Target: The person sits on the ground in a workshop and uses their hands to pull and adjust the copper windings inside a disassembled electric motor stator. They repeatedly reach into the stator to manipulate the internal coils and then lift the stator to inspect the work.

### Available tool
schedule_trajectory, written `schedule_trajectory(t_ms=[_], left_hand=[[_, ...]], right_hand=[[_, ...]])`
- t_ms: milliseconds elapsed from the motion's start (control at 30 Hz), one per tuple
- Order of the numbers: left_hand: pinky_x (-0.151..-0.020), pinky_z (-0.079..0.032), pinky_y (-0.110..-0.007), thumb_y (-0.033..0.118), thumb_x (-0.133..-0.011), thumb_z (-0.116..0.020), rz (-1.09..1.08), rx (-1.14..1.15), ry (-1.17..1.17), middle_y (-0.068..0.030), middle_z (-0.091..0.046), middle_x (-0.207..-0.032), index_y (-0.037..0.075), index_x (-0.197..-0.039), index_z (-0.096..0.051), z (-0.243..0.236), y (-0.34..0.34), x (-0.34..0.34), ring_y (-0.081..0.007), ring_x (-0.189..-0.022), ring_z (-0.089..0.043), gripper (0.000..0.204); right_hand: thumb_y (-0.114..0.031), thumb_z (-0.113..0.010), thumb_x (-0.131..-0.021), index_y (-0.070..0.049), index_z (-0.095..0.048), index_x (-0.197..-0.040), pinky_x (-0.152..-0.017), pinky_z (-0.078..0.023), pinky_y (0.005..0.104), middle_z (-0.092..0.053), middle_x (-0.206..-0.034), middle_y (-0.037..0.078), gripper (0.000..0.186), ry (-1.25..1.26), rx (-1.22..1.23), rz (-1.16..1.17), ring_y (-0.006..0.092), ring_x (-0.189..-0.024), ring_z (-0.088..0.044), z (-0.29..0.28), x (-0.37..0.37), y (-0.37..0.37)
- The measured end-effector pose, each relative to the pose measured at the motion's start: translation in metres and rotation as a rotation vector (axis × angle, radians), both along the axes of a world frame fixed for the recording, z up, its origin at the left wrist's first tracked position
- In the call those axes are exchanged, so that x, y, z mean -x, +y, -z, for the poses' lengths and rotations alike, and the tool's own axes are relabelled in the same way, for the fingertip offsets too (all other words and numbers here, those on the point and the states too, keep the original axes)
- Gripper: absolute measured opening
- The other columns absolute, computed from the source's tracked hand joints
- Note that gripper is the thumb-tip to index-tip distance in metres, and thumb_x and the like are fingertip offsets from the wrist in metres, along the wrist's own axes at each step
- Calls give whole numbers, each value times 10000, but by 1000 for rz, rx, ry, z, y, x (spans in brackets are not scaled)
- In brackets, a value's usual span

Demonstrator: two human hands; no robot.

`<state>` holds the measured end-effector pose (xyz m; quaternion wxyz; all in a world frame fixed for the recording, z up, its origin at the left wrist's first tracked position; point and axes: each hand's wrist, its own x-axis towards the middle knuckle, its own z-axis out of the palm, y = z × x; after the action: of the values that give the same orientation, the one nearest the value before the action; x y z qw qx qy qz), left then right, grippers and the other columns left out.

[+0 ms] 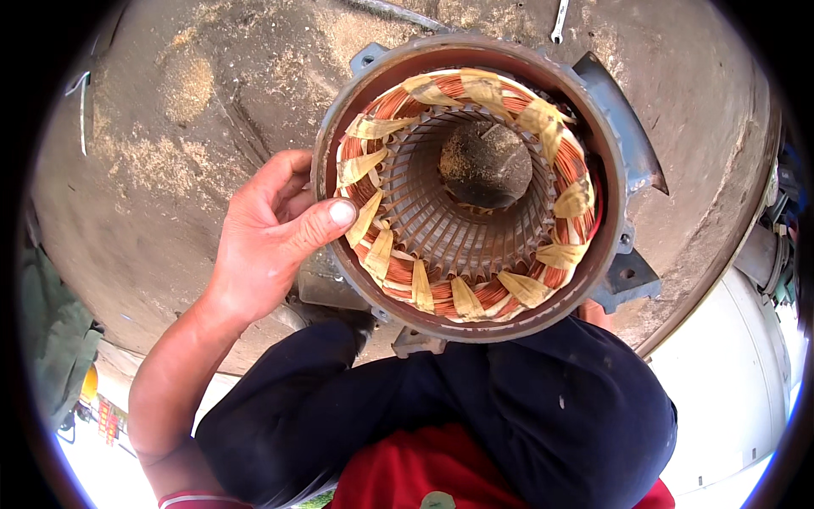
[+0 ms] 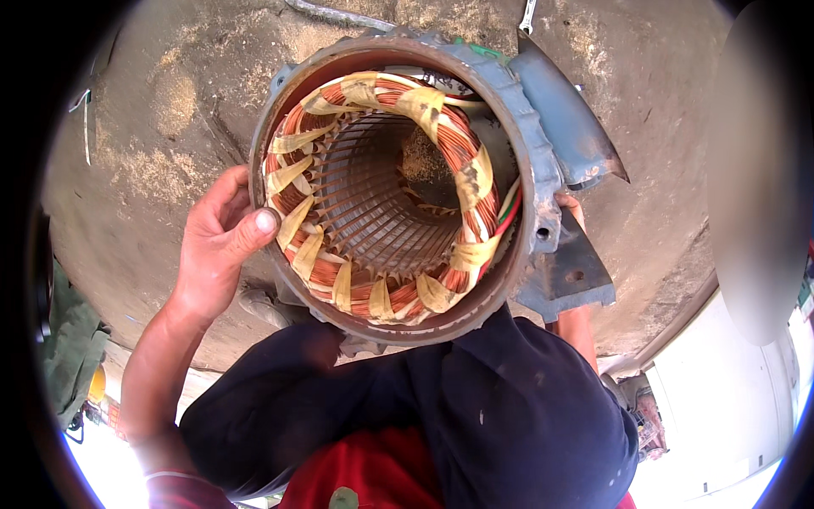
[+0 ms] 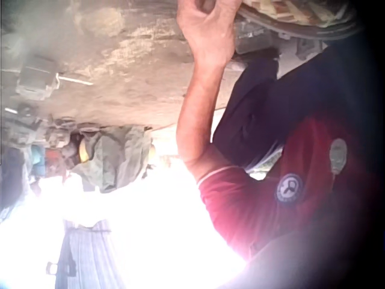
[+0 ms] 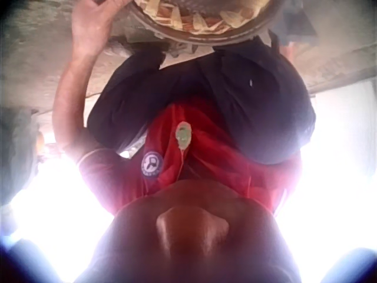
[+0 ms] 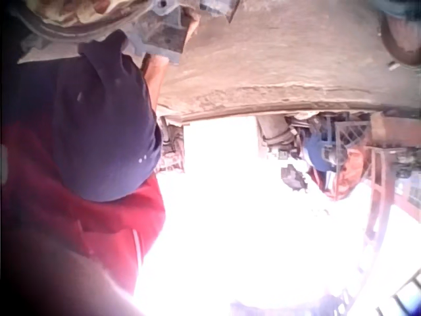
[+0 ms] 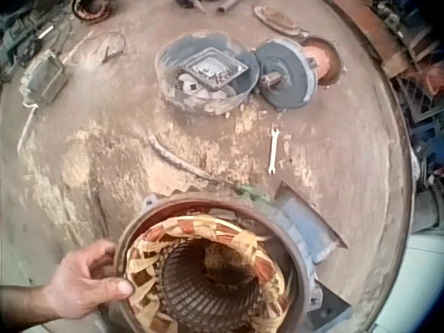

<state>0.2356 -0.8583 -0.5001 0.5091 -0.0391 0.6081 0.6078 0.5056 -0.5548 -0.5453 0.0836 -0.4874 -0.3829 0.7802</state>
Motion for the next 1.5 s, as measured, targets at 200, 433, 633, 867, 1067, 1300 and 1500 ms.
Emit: schedule_trajectory(t_ms=[200, 433, 633, 867, 1067, 1300, 1500], left_hand=[[-955, -564, -336, 148, -922, -807, -37, -3, 7, -165, -664, -1227, -91, -1355, -501, -3, 7, -9, -181, -1099, -663, 582], [-921, -573, -317, 151, -904, -826, -15, 35, 3, -160, -682, -1180, -88, -1328, -512, -2, 8, -7, -175, -1068, -673, 579], [-1014, -529, -378, 274, -916, -820, 32, 19, 58, -176, -636, -1277, -81, -1358, -487, 5, 0, -3, -220, -1166, -636, 658], [-1155, -381, -441, 531, -967, -684, 390, 399, 1042, -196, -571, -1402, -55, -1426, -491, -18, -8, 21, -292, -1340, -528, 769], [-1199, -316, -424, 617, -1063, -418, 256, 129, 633, -206, -469, -1537, -86, -1541, -361, -60, 7, 15, -314, -1412, -459, 852], [-1250, -227, -373, 551, -1099, -393, -404, 141, 260, -123, -375, -1622, -11, -1584, -313, -7, -60, 89, -211, -1478, -354, 746], [-1173, -344, -380, 561, -1099, -379, -232, 194, 405, -135, -515, -1486, -12, -1514, -432, -4, -91, 79, -234, -1342, -489, 709]], right_hand=[[-182, -711, -973, -58, -537, -1202, -900, -578, 372, -635, -1077, 93, 313, -40, 18, -11, 200, -987, -655, -3, -1, 2], [-182, -724, -966, -58, -545, -1201, -893, -579, 368, -642, -1072, 92, 321, -59, 26, -13, 197, -973, -658, -2, 5, 3], [-183, -735, -959, -57, -552, -1201, -888, -579, 364, -648, -1067, 92, 328, -33, 14, 13, 194, -962, -660, -3, 12, -3], [-190, -777, -931, -61, -563, -1205, -875, -575, 349, -661, -1061, 88, 371, 87, -78, -12, 182, -949, -660, -3, 29, -13], [-187, -886, -836, -34, -677, -1045, -731, -548, 276, -719, -925, 53, 333, -20, -547, -537, 100, -833, -663, -64, 111, -28], [-300, -675, -947, 36, -656, -1023, -705, -541, 511, -705, -817, 237, 345, 164, -1039, -1126, 418, -779, -709, -91, 266, -93], [-228, -744, -928, 6, -650, -1100, -700, -536, 442, -696, -843, 198, 305, 405, -995, -1003, 370, -784, -701, -63, 232, -98]])
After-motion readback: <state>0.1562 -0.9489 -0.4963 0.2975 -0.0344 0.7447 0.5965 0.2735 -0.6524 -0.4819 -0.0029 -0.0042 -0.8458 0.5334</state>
